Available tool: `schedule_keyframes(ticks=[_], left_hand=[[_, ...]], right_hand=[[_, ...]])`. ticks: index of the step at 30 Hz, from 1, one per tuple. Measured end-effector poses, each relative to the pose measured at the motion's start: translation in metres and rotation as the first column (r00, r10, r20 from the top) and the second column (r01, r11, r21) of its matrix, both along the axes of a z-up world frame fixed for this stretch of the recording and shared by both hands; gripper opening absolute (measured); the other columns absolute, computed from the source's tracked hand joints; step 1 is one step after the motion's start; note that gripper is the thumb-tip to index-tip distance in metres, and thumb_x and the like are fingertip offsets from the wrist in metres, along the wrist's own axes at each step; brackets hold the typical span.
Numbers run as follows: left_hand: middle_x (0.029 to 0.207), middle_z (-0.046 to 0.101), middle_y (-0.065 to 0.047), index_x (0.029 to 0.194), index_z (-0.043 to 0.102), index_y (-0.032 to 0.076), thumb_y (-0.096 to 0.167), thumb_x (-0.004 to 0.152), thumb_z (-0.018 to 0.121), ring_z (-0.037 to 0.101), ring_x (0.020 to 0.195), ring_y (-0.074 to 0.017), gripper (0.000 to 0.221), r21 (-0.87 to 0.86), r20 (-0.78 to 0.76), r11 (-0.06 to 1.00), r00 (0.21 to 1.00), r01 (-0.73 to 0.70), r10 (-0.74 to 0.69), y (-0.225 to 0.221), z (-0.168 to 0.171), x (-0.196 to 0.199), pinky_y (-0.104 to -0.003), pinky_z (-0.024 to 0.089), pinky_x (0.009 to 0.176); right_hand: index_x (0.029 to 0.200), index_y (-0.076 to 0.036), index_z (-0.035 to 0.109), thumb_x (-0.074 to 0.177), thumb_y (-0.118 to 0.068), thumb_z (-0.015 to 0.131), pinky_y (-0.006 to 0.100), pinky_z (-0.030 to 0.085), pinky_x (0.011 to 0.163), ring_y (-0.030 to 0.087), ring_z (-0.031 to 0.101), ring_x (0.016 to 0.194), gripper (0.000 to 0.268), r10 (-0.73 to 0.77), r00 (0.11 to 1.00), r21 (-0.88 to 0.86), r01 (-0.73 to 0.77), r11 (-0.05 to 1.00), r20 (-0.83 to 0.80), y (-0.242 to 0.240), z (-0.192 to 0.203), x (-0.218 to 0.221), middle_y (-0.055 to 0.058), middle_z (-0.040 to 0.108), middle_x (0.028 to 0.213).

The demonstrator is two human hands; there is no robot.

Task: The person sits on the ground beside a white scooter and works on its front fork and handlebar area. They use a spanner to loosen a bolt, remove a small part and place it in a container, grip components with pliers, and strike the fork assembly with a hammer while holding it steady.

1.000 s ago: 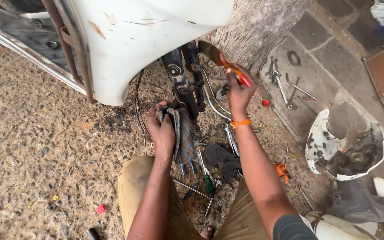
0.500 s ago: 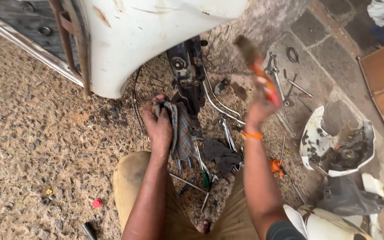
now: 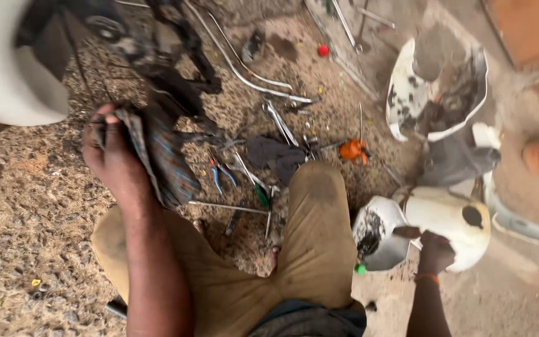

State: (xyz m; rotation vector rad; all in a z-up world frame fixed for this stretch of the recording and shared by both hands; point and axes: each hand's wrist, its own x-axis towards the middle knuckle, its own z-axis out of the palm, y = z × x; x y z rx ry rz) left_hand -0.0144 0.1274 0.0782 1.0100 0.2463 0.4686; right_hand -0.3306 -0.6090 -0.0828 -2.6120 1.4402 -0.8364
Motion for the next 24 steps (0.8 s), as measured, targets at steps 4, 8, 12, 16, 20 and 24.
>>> schedule_keyframes(ticks=[4, 8, 12, 16, 20, 24], left_hand=[[0.107, 0.074, -0.013, 0.127, 0.068, 0.0, 0.015, 0.11, 0.052, 0.071, 0.088, -0.0185, 0.028, -0.005, 0.048, 1.0, 0.998, 0.031, -0.03, -0.006, 0.004, -0.001, -0.031, 0.061, 0.081], [0.108, 0.075, -0.014, 0.128, 0.068, 0.0, 0.03, 0.111, 0.05, 0.073, 0.091, -0.0207, 0.039, -0.009, 0.036, 0.998, 0.997, 0.066, -0.066, -0.017, 0.0, 0.002, -0.034, 0.062, 0.085], [0.112, 0.075, -0.015, 0.131, 0.066, 0.001, 0.038, 0.111, 0.048, 0.072, 0.094, -0.0225, 0.046, 0.032, -0.034, 0.992, 0.992, 0.124, -0.122, -0.028, -0.013, 0.008, -0.036, 0.061, 0.087], [0.123, 0.07, -0.018, 0.137, 0.058, 0.003, 0.045, 0.104, 0.05, 0.07, 0.106, -0.0293, 0.055, -0.25, 0.159, 0.801, 0.839, 0.544, -0.52, -0.059, 0.014, 0.0, -0.042, 0.06, 0.094], [0.123, 0.068, -0.018, 0.137, 0.056, 0.003, 0.059, 0.094, 0.054, 0.07, 0.11, -0.0308, 0.071, -0.336, 0.074, 0.686, 0.744, 0.646, -0.664, -0.092, 0.016, -0.005, -0.044, 0.061, 0.095], [0.111, 0.064, -0.011, 0.132, 0.052, 0.005, 0.078, 0.087, 0.039, 0.069, 0.095, -0.0254, 0.086, -0.117, -0.133, 0.772, 0.761, 0.625, -0.636, -0.178, -0.034, -0.043, -0.044, 0.064, 0.076]], right_hand=[[0.095, 0.006, 0.07, 0.085, -0.039, 0.081, 0.037, 0.054, 0.069, 0.023, 0.071, 0.081, 0.047, -0.401, 0.901, 0.472, 0.429, 0.77, -0.164, -0.059, -0.109, -0.073, 0.013, 0.073, 0.089], [0.127, 0.011, 0.05, 0.077, -0.014, 0.076, 0.031, 0.059, 0.07, 0.024, 0.068, 0.095, 0.061, -0.553, 0.624, 0.47, 0.315, 0.825, 0.552, -0.007, -0.112, -0.084, 0.023, 0.06, 0.119], [0.13, 0.01, 0.066, 0.101, -0.009, 0.079, 0.034, 0.054, 0.09, 0.025, 0.07, 0.104, 0.037, -0.178, 0.852, 0.255, 0.054, 0.966, 0.493, 0.01, -0.072, -0.019, 0.022, 0.072, 0.125], [0.138, -0.001, 0.055, 0.093, 0.003, 0.065, 0.035, 0.057, 0.093, 0.023, 0.065, 0.114, 0.046, 0.026, 0.499, 0.321, -0.597, 0.736, 0.866, 0.099, 0.008, 0.091, 0.017, 0.06, 0.132], [0.122, -0.015, 0.062, 0.085, -0.004, 0.08, 0.031, 0.058, 0.09, 0.014, 0.071, 0.095, 0.042, 0.468, 0.083, -0.063, -0.955, 0.288, 0.88, 0.274, 0.109, 0.191, 0.005, 0.064, 0.126], [0.124, -0.003, 0.063, 0.113, -0.032, 0.051, 0.045, 0.039, 0.068, 0.039, 0.045, 0.074, 0.034, 0.513, 0.785, 0.754, -0.559, 0.346, 0.346, 0.397, 0.078, 0.224, 0.041, 0.044, 0.098]])
